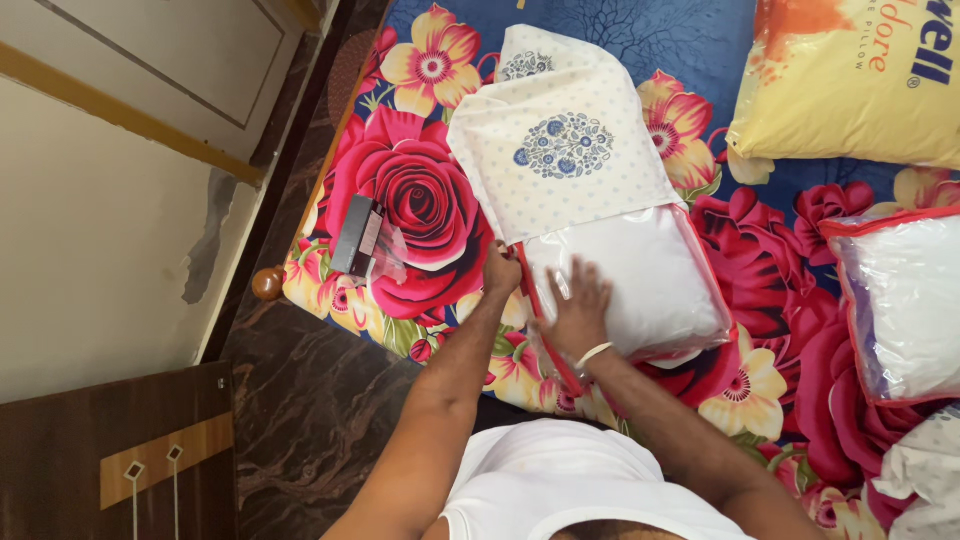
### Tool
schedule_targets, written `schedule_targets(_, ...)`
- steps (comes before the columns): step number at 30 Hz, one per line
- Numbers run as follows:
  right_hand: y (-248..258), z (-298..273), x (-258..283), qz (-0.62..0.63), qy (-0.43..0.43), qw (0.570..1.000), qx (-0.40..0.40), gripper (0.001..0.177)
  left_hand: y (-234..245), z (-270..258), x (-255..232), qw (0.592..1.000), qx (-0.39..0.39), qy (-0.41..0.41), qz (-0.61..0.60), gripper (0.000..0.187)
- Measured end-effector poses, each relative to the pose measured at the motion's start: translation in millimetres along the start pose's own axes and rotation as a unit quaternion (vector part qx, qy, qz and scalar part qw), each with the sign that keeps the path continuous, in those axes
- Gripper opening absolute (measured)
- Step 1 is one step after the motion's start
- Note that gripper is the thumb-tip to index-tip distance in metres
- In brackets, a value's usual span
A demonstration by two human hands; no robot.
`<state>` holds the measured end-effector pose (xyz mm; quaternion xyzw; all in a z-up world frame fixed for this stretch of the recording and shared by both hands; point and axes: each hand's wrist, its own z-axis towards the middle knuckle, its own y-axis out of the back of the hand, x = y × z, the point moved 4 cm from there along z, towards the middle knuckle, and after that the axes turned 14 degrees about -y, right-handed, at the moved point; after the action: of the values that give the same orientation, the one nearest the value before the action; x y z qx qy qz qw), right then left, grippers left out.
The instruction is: The person unfolds several pillowcases and pulls them onto new pillows one at a time on a bed.
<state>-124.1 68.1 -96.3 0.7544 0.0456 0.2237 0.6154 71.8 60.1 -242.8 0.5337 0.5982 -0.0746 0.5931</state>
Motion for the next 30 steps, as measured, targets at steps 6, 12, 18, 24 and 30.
schedule_targets(6,9,-17,41,-0.056,0.081,0.988,0.119,0.102,-5,1,17,0.899,0.029,0.195,-0.392,0.056)
schedule_targets(12,-2,-33,28,-0.183,0.192,0.960,0.083,0.092,1,10,17,0.890,0.051,0.139,-0.432,0.022)
schedule_targets(18,14,-20,30,-0.120,0.159,0.977,0.082,0.097,14,22,-35,0.986,0.011,-0.148,-0.074,0.024)
schedule_targets(24,31,25,39,-0.048,0.020,0.996,0.066,0.093,25,27,-59,0.975,-0.075,-0.196,-0.074,0.033)
schedule_targets(30,5,18,33,-0.095,0.041,0.991,0.081,0.094,16,16,13,0.957,-0.074,0.200,-0.198,0.068)
